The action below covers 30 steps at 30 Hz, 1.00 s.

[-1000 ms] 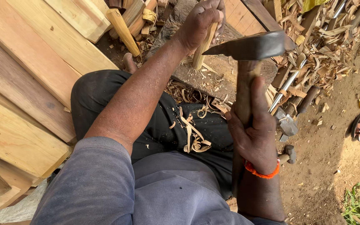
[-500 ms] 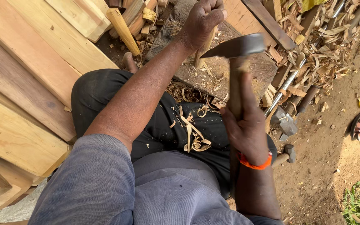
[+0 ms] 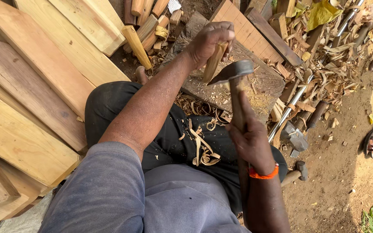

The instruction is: The person sits on the ground and uses a hammer and chisel to carve a small wooden stick. They repeatedly strike the chisel to shape the wood, producing wood shavings that accumulate on their lap and the ground.

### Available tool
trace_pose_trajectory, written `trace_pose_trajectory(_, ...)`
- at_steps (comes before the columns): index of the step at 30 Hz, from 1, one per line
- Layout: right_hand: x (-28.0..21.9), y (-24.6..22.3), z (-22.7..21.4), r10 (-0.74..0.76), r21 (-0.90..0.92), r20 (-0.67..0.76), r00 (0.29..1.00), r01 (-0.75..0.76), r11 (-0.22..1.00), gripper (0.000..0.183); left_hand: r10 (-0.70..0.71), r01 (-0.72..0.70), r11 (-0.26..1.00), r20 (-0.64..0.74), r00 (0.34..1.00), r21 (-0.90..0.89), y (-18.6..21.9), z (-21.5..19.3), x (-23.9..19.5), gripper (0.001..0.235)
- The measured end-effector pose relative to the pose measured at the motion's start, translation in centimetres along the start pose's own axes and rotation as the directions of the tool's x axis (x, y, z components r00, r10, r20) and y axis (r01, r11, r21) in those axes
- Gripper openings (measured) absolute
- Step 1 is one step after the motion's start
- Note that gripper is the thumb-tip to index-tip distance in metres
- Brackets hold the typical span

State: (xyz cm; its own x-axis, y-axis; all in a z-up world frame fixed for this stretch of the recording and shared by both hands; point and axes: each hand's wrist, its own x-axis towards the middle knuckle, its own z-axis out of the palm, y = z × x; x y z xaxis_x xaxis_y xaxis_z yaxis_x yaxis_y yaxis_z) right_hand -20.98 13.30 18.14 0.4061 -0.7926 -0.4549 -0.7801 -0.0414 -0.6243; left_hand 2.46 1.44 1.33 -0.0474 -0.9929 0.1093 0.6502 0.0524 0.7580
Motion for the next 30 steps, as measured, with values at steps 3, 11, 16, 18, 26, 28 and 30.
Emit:
trace_pose_trajectory(3,-2.0,-1.4,-2.6,-0.359,0.158,-0.166,0.919,0.384,0.91,0.089,-0.015,0.01,0.997,0.065,0.998,0.07,-0.7,0.1,-0.3,0.024)
trace_pose_trajectory(11,-0.8,-3.8,-2.0,-0.361,0.042,-0.188,0.913,0.375,0.926,0.086,-0.049,0.042,0.994,0.07,0.996,0.099,-0.8,0.4,0.4,0.025)
trace_pose_trajectory(16,0.3,-3.2,-1.2,-0.372,-0.112,-0.088,0.924,0.362,0.925,0.09,0.058,-0.067,0.993,0.089,0.994,0.096,-1.4,0.5,0.7,0.022)
trace_pose_trajectory(18,-0.7,-2.8,-1.8,-0.353,-0.033,-0.146,0.924,0.352,0.936,0.088,0.049,-0.058,0.993,0.088,0.995,0.1,-1.7,0.3,0.7,0.022)
trace_pose_trajectory(26,0.8,-2.1,0.1,-0.313,-0.092,-0.07,0.947,0.306,0.947,0.089,0.093,-0.101,0.984,0.059,0.994,0.144,-1.3,0.3,0.7,0.026)
trace_pose_trajectory(28,1.6,-1.7,1.0,-0.435,-0.102,-0.048,0.899,0.429,0.898,0.093,0.087,-0.093,0.988,0.056,0.995,0.12,-1.1,0.3,0.8,0.025)
trace_pose_trajectory(30,1.4,-1.2,1.1,-0.465,-0.066,-0.064,0.883,0.461,0.885,0.093,0.089,-0.094,0.987,0.042,0.995,0.128,-1.0,0.1,0.5,0.025)
